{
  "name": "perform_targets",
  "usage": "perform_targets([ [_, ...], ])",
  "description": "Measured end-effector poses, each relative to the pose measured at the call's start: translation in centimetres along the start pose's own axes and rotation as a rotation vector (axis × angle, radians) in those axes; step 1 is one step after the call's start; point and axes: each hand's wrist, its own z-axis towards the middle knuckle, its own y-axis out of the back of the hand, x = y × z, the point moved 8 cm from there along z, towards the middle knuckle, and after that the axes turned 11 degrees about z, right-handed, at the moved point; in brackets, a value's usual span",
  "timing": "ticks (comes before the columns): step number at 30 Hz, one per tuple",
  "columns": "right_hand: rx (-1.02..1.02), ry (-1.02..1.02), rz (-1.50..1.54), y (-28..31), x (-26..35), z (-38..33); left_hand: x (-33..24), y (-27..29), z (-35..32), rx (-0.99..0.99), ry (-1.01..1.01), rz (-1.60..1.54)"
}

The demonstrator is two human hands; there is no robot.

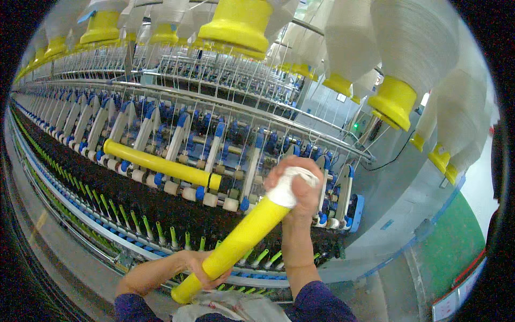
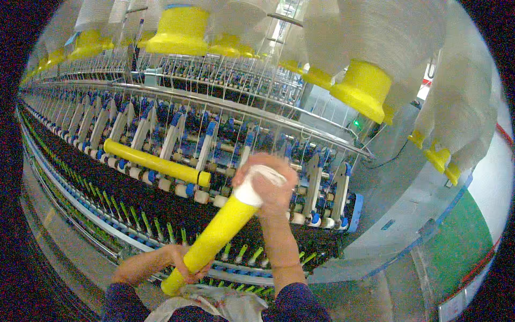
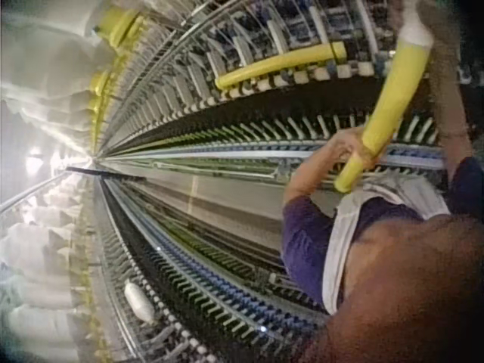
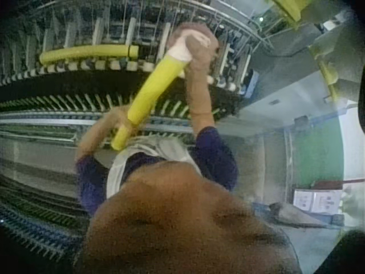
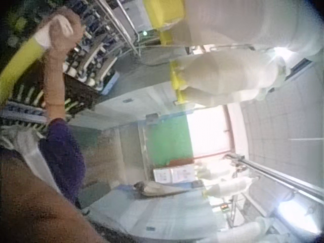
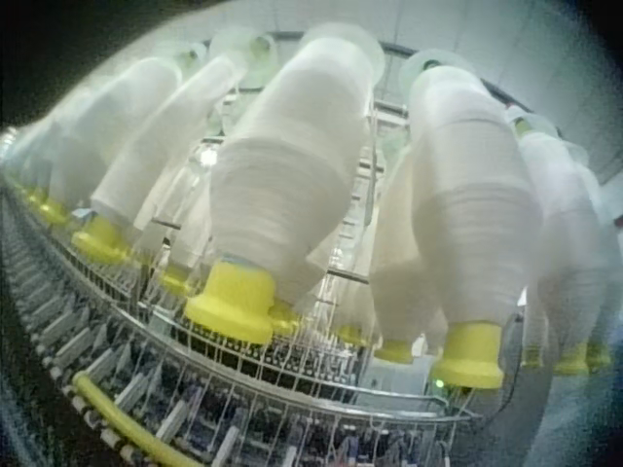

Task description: The person threads white yarn through a textile machine, replacing empty yellow bobbins with full ones and guiding the thread through multiple guides and rollers. The person also removes and carries away several empty yellow bobbins and continues threading additional spindles along the machine.

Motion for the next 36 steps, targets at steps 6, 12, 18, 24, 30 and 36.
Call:
perform_targets([
  [6,-0.283,0.074,-0.084,2.6,-1.8,0.8,-1.1,6.7,-1.5,-0.670,0.131,0.988],
  [12,-0.291,0.208,-0.440,1.6,-0.3,0.4,-3.1,6.8,-1.9,-0.771,0.012,0.880],
  [18,-0.125,0.059,-0.045,1.7,-2.3,0.0,-1.6,2.0,-0.7,-0.046,0.063,0.238],
  [24,-0.204,-0.127,0.004,3.6,-3.8,-0.5,-1.0,6.2,-2.4,-0.255,0.040,0.437],
  [30,-0.582,0.287,-0.146,8.6,2.6,-1.9,-6.9,22.1,-5.2,-1.049,0.033,1.789],
  [36,-0.532,0.007,0.033,10.5,-4.4,-10.3,-0.4,25.4,-2.9,-0.946,0.192,1.711],
])
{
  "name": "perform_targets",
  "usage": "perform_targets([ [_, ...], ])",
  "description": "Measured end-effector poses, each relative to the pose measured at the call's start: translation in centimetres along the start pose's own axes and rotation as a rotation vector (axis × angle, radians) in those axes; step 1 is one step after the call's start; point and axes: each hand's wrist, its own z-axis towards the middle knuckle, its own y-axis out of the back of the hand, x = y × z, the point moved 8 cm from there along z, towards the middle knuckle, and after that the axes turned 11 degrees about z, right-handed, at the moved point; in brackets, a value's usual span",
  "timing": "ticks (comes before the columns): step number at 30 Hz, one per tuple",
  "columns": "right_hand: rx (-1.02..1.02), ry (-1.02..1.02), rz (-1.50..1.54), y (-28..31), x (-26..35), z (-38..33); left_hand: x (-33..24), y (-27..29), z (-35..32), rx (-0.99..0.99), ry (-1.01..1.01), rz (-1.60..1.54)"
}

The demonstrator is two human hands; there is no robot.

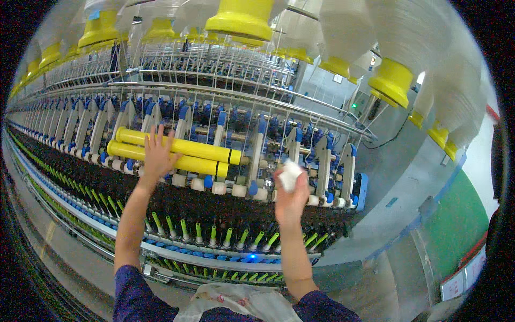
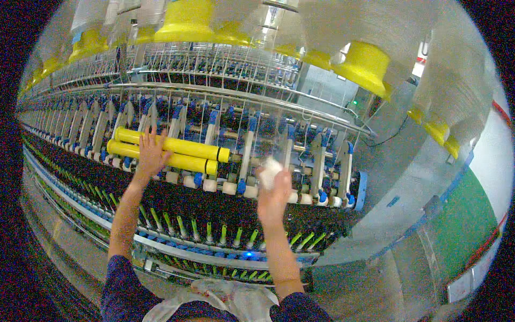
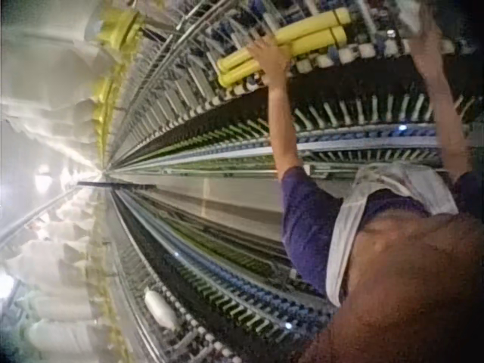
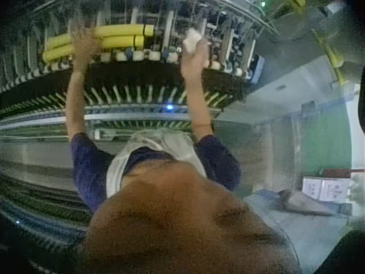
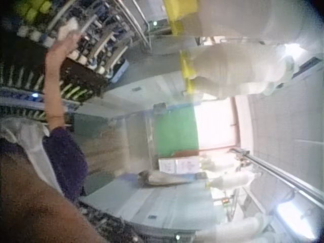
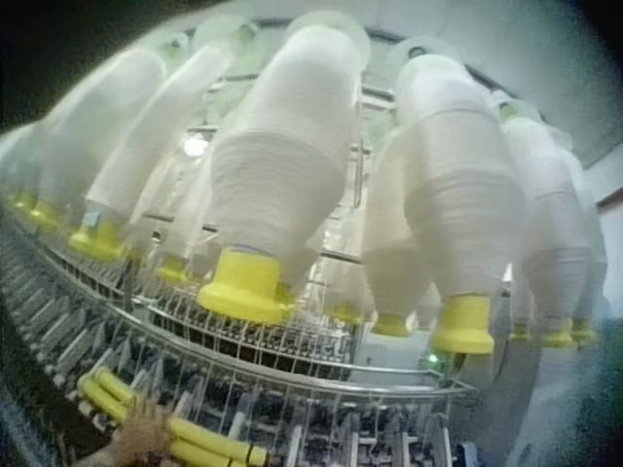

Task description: The person threads white yarn through a textile machine, replacing empty yellow bobbins with full ones and guiding the thread through multiple guides and rollers. The person also removes and carries away several empty yellow bobbins and continues threading additional spindles along the machine.

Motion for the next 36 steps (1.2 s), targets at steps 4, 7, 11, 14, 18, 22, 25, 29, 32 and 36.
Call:
perform_targets([
  [4,0.058,-0.190,-0.162,-1.3,-8.4,-4.9,-12.3,3.1,-5.2,0.096,0.155,-0.936],
  [7,0.369,-0.458,-0.639,-3.4,-12.4,-11.0,-14.9,3.6,-8.0,-0.050,0.495,-1.372],
  [11,0.855,-0.564,-0.919,-2.5,-9.9,-15.2,-13.6,-3.5,-16.1,0.247,1.368,-1.932],
  [14,0.601,-0.469,-0.905,0.7,-4.2,-12.1,-15.4,-4.6,-23.4,0.731,1.350,-1.900],
  [18,0.094,-0.048,-0.663,4.0,5.3,-5.4,-19.4,-4.3,-29.4,1.224,1.053,-1.435],
  [22,0.004,0.230,-0.485,1.8,10.4,-1.7,-24.0,-3.0,-30.0,1.461,0.379,-0.916],
  [25,0.107,0.326,-0.284,-5.1,12.4,2.0,-27.1,-1.1,-30.0,1.499,-0.028,-0.654],
  [29,0.280,0.361,0.228,-17.8,14.2,5.4,-29.5,3.7,-26.6,1.431,-0.295,-0.505],
  [32,0.289,0.305,0.123,-24.2,15.4,9.3,-28.5,9.2,-19.1,1.161,-0.297,-0.439],
  [36,0.462,0.078,-0.091,-24.3,14.4,11.7,-24.3,25.3,-7.1,0.007,-0.168,-0.715],
])
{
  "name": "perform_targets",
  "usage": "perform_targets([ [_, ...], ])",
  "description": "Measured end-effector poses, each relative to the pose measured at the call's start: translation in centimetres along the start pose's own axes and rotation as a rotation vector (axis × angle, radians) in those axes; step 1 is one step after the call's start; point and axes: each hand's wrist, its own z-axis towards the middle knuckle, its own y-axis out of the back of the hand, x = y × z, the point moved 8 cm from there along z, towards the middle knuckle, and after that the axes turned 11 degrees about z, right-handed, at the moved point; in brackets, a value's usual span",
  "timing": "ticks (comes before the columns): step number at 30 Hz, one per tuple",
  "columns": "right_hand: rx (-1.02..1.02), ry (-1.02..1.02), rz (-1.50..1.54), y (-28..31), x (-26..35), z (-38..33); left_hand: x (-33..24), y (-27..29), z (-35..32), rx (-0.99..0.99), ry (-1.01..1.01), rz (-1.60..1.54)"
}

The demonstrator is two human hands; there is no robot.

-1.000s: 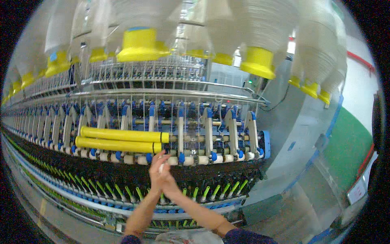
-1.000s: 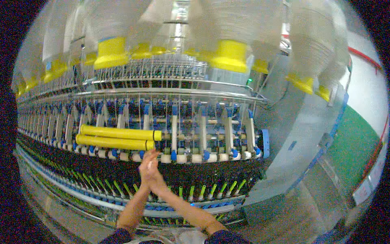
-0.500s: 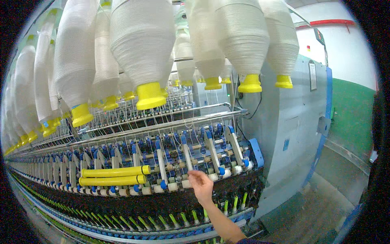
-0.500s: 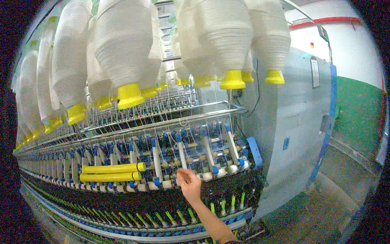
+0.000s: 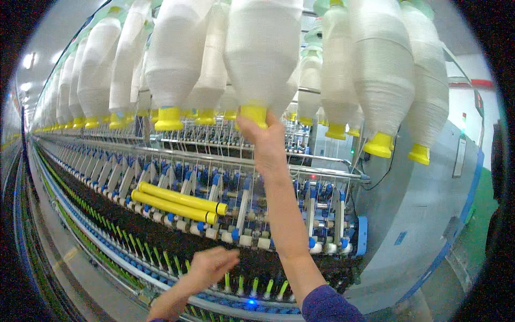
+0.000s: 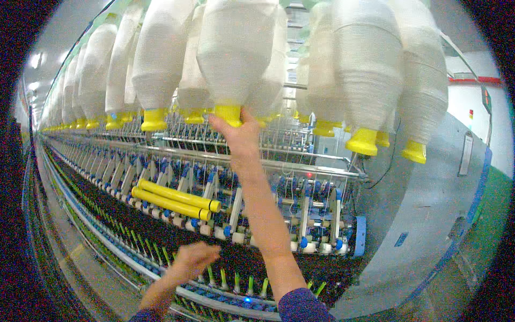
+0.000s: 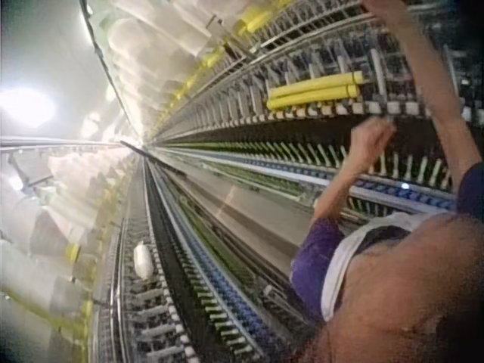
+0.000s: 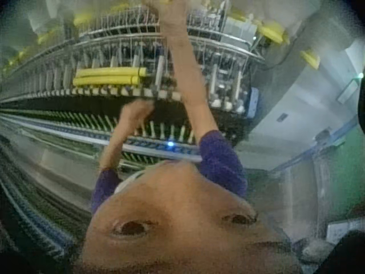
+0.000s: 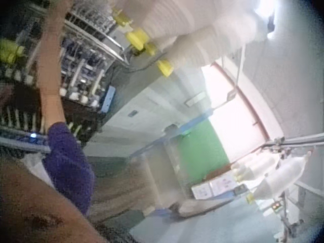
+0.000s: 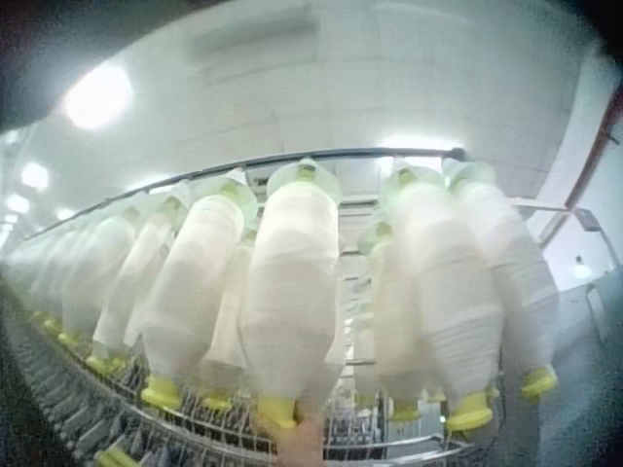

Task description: The person threads white yarn through a textile machine, replacing empty yellow bobbins with full ones and guiding the thread through multiple guides and rollers. The person also removes and carries away several empty yellow bobbins and continues threading additional spindles along the machine.

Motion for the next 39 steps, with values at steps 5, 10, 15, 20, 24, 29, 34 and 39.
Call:
perform_targets([
  [5,0.028,-0.111,-0.426,5.3,-6.8,-10.0,-8.0,10.4,8.4,-0.820,-0.231,0.151],
  [10,-0.085,-0.171,-0.761,14.5,-10.8,-22.9,-11.6,5.6,10.4,-0.797,-0.363,0.496],
  [15,-0.345,-0.156,-0.790,26.7,-5.2,-32.7,-5.0,4.1,10.1,-0.858,0.164,-0.207],
  [20,-0.476,-0.396,-1.058,34.0,-1.3,-41.5,-8.4,-2.7,22.5,0.093,0.130,-1.207],
  [24,-0.410,-0.568,-1.002,34.2,-1.9,-40.2,-20.4,-6.5,19.6,0.202,-0.647,-0.785],
  [29,-0.446,-0.436,-0.735,32.5,0.1,-26.6,-18.5,-13.9,15.4,0.329,-0.698,-0.672],
  [34,-0.286,-0.385,-0.905,33.4,-1.9,-7.5,-8.8,-19.0,19.1,0.659,-0.258,-0.797],
  [39,-0.398,0.035,-0.872,34.5,-3.8,7.4,-2.8,-18.4,24.1,0.383,-0.027,-0.921],
])
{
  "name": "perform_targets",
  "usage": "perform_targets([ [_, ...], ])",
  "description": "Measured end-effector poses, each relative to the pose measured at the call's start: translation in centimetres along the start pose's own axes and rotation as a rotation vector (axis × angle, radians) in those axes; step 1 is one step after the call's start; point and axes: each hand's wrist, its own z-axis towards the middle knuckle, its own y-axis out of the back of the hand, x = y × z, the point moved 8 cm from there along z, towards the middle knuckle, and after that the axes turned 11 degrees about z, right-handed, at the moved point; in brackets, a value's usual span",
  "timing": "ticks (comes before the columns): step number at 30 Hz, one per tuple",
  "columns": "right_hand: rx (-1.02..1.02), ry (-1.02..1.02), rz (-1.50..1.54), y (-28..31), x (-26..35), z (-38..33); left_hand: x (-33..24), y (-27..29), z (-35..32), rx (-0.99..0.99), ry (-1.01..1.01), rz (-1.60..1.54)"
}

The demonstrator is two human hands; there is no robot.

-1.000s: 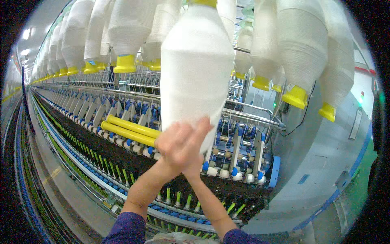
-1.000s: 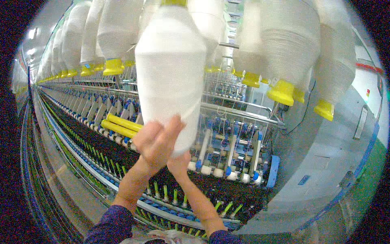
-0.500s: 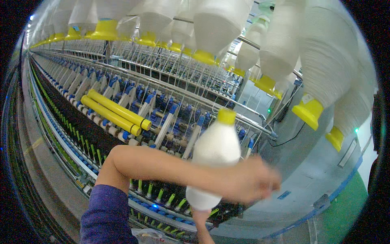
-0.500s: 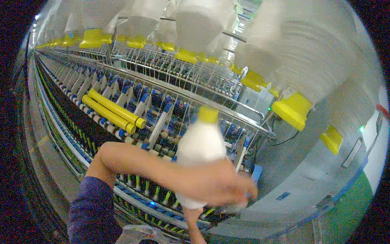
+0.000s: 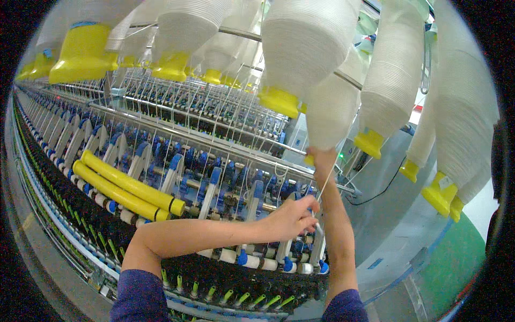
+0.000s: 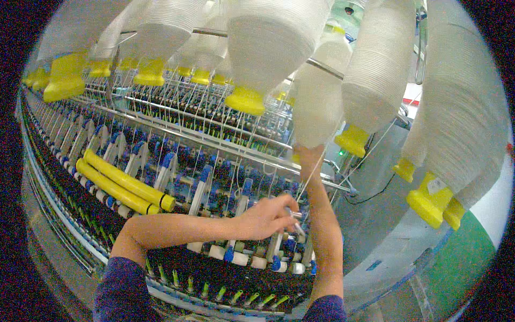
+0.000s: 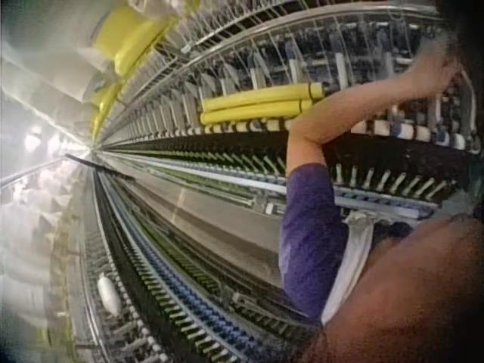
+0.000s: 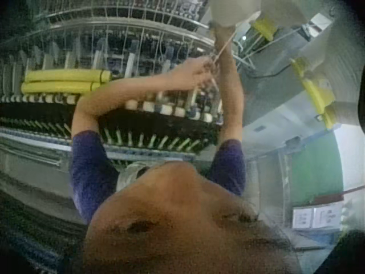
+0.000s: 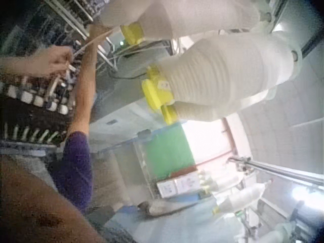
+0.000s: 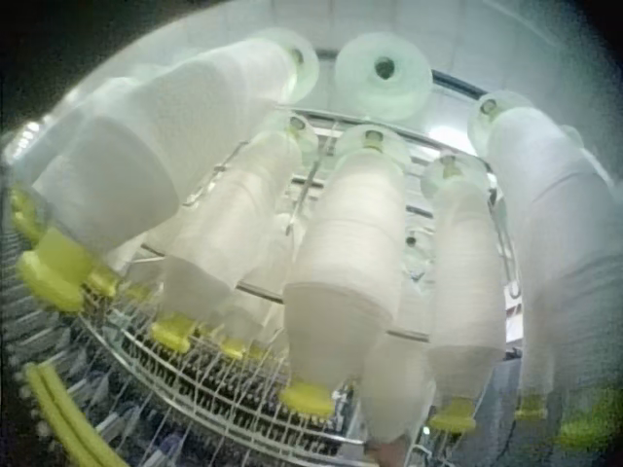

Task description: The person threads white yarn through a textile machine, replacing empty yellow bobbins with full ones and guiding the thread through multiple guides and rollers. The person also removes and carries away several empty yellow bobbins and continues threading additional spindles along the machine.

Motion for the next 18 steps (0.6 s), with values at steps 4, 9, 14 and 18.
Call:
perform_targets([
  [4,0.093,0.136,0.043,-2.8,1.6,6.1,1.4,1.7,2.9,0.018,0.063,-0.056],
  [9,0.141,0.241,-0.247,-3.4,4.0,11.9,3.3,3.4,6.4,-0.033,0.126,0.066],
  [14,0.140,0.046,-0.371,-2.9,0.2,15.9,-0.1,9.4,12.5,-0.460,-0.100,-0.009],
  [18,0.043,-0.066,-0.179,-0.5,-6.0,8.6,-7.2,15.5,17.8,-0.896,-0.497,-0.031],
])
